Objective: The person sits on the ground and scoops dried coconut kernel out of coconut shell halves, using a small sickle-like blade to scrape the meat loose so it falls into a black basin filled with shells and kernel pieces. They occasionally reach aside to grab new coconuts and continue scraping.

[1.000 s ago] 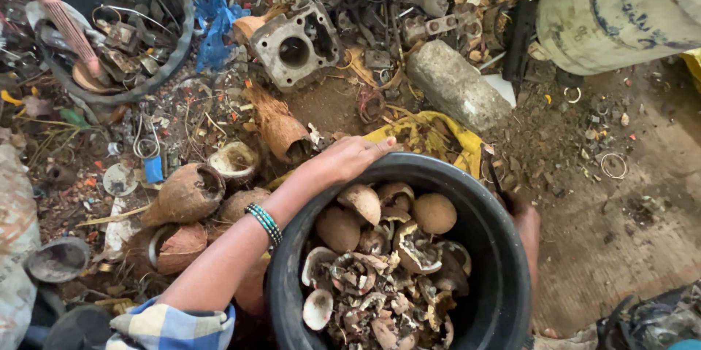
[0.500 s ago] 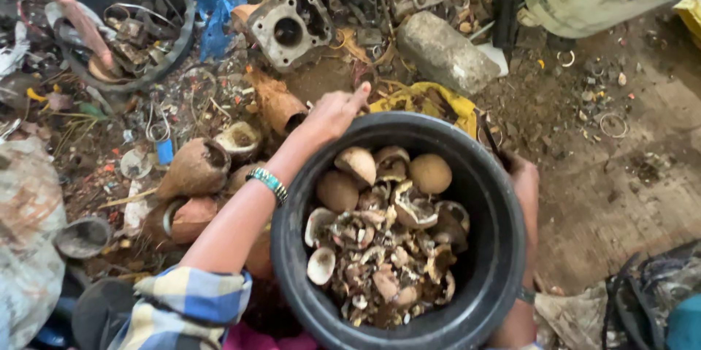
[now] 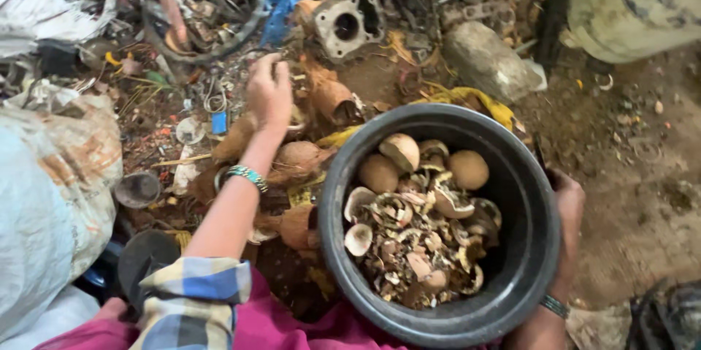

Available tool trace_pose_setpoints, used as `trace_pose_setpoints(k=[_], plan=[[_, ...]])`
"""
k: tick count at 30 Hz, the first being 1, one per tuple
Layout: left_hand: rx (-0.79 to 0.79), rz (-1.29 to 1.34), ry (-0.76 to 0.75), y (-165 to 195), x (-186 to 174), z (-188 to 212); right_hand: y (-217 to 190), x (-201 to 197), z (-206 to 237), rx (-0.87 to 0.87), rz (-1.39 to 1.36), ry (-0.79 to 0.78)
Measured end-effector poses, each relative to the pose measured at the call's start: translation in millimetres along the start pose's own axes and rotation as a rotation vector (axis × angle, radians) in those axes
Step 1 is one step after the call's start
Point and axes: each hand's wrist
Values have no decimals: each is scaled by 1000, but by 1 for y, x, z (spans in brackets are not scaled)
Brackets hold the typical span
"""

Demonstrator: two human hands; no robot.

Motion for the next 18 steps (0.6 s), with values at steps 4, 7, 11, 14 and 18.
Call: trace_pose_setpoints(k=[4, 7, 11, 14, 18], plan=[[27, -114, -29, -12, -34, -6, 25, 24, -21, 328, -678, 71], [-7, -129, -165, -8, -32, 2, 29, 27, -21, 40, -237, 13], [-104, -319, -422, -16, -29, -3, 22, 26, -16, 91, -232, 16], [-186, -428, -564, -24, -28, -11, 11, 27, -15, 100, -228, 16], [-203, -487, -594, -24, -24, -14, 1, 32, -13, 113, -229, 14]])
Point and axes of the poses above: each hand's wrist, its own z-axis away from the middle knuckle, its own x-axis out of the palm, y = z × x, and after that the axes turned 7 degrees about -x, right-handed
